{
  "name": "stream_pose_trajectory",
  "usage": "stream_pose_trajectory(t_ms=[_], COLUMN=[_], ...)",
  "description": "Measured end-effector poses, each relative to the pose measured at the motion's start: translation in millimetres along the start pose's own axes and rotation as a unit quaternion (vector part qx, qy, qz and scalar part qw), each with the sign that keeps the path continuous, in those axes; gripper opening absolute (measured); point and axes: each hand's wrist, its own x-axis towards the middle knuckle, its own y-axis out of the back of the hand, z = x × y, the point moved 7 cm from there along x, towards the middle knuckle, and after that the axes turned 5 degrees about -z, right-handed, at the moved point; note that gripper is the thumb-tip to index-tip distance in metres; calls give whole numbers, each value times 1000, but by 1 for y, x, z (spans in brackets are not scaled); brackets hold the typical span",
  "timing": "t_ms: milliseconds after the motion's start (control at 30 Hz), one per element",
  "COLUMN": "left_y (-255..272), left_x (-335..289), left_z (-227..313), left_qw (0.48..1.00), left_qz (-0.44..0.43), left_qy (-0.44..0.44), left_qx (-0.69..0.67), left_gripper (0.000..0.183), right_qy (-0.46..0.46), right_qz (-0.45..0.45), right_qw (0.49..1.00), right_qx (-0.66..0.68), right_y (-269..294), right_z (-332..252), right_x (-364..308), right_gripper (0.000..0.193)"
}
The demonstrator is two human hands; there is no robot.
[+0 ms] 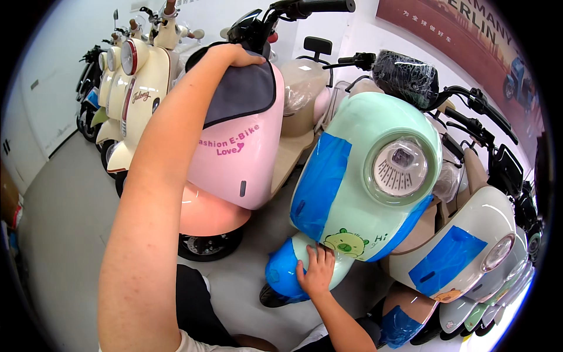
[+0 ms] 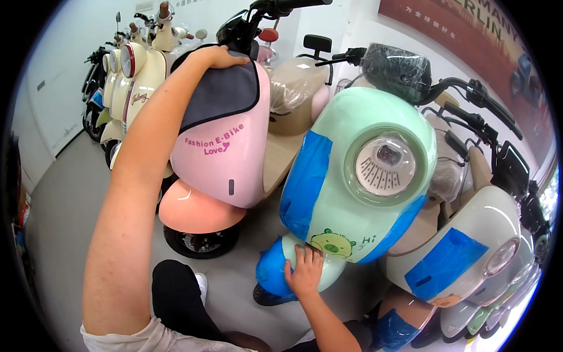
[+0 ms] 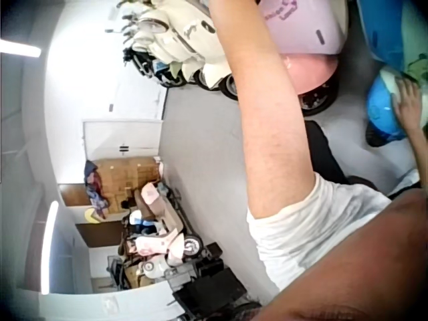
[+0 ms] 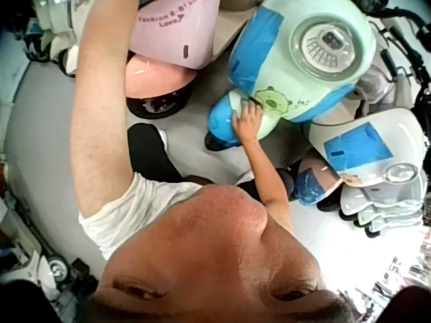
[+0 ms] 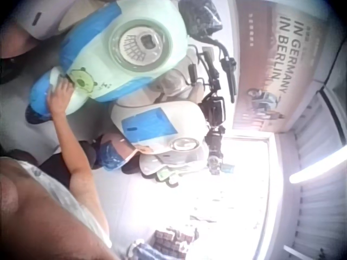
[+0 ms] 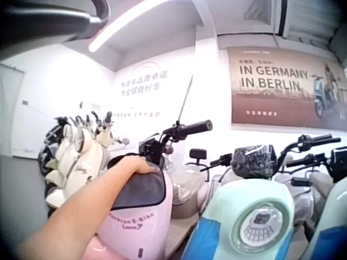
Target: The person wipes down the front body panels, handlebars, and fenders of multiple electric scooters one by one using a cloth.
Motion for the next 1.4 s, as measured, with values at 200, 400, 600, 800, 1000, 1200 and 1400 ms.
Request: stream_pose_trajectory(t_ms=[200, 400, 600, 800, 1000, 1200, 1400], left_y=[5, 6, 2, 1, -2, -6, -16], left_x=[4, 35, 54, 38, 30, 40, 48], left_z=[-13, -39, -80, -82, -90, -106, -137], left_qw=[999, 999, 987, 970, 954, 937, 910], left_qz=[-15, -34, -73, -114, -94, -103, -75], left_qy=[4, 22, 27, 12, 35, 2, -36], left_qx=[-39, -14, -142, -215, -284, -334, -405], left_gripper=[125, 105, 102, 87, 72, 70, 67], right_qy=[2, 3, -3, -7, -11, -12, -10], right_qz=[1, -2, -5, 1, 2, -1, -13], right_qw=[1000, 1000, 1000, 1000, 1000, 1000, 1000], right_qx=[-1, 17, 11, 0, -5, -14, -16], right_y=[0, 2, 1, 1, 1, -2, -8], right_z=[1, 0, 0, 1, -1, -1, -1], right_x=[-1, 0, -1, 0, 0, 1, 1], right_gripper=[47, 47, 48, 47, 47, 48, 49])
